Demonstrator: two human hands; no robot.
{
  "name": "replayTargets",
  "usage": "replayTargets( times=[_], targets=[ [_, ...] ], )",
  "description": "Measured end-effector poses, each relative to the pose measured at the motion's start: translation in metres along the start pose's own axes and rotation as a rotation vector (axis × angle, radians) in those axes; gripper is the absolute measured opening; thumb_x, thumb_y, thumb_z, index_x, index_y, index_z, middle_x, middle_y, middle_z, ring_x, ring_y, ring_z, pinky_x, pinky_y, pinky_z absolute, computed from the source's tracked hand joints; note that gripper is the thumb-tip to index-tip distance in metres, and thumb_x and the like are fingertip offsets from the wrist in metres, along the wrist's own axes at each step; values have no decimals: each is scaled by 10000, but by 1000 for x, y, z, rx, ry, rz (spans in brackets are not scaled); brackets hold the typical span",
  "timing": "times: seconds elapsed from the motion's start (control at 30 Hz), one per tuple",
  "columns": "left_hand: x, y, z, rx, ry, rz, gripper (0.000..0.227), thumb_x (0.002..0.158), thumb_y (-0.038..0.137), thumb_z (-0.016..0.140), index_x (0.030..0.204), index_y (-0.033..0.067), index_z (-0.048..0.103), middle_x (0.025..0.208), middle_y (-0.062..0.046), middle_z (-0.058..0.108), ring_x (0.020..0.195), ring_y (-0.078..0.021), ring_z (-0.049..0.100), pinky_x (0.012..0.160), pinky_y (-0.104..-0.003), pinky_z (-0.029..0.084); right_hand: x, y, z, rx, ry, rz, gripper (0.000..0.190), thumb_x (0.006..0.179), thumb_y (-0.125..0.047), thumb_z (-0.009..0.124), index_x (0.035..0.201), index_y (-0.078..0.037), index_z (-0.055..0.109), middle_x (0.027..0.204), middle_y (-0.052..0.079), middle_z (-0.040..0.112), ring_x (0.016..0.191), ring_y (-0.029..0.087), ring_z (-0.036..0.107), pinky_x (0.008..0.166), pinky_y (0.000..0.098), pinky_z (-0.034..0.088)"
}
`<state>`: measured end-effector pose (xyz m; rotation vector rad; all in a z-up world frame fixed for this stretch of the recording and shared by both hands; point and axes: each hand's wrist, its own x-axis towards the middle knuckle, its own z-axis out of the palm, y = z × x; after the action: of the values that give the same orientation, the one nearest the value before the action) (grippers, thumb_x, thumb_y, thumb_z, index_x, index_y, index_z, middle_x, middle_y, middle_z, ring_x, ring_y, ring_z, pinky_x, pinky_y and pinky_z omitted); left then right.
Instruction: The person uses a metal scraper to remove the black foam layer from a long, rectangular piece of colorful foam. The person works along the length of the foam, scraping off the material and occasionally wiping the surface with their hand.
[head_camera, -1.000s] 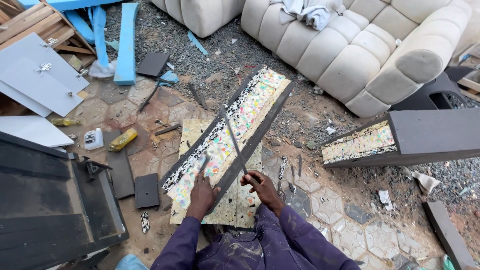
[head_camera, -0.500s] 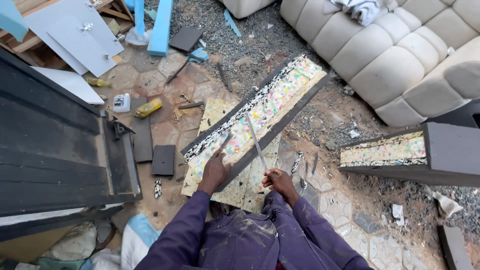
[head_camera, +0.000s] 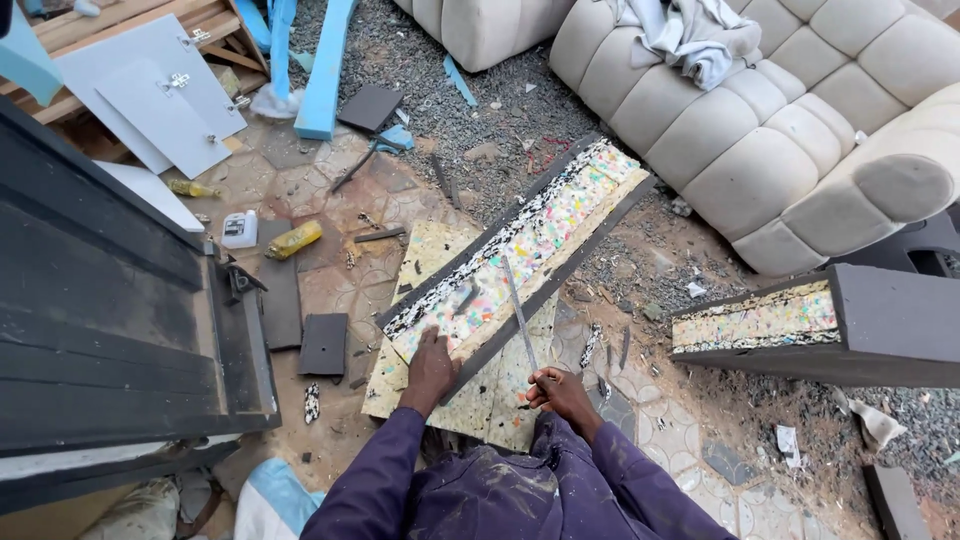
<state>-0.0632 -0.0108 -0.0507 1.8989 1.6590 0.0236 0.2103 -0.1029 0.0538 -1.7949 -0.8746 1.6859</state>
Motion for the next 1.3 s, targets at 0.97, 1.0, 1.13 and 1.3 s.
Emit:
replayTargets(
  times=[0.97,1.0,1.13,1.3],
  targets=[
    [-4,12,-1,298,-55,45,704,1012,396,711,1559,11,490,1696,-243,334,1614,-441,290,1129,-538,587,-54,25,-9,30,-39,18,411,992,-231,608,1309,31,623,850,173,799,777,232,809,688,302,658],
    [-1,13,-1,340,-86,15,732,1011,435,706,1579,35,475,1712,-222,323,1625,-424,279,1143,-533,577,-49,31,-10,41,-44,27,471,988,-236,618,1355,56,583,855,182,801,782,237,814,702,315,664],
    [-10,21,-10,354,-136,-20,718,1008,405,713,1589,45,495,1711,-217,361,1619,-418,314,1181,-535,529,-48,40,-8,68,-21,11,559,988,-301,641,1366,104,571,894,225,793,784,260,809,708,346,674],
    [0,13,-12,410,-132,35,780,978,515,723,1573,48,533,1692,-220,409,1602,-424,364,1198,-538,513,-37,53,-2,111,-65,-56,547,1045,-275,573,1368,165,534,898,222,779,799,268,797,705,357,680]
  ],
)
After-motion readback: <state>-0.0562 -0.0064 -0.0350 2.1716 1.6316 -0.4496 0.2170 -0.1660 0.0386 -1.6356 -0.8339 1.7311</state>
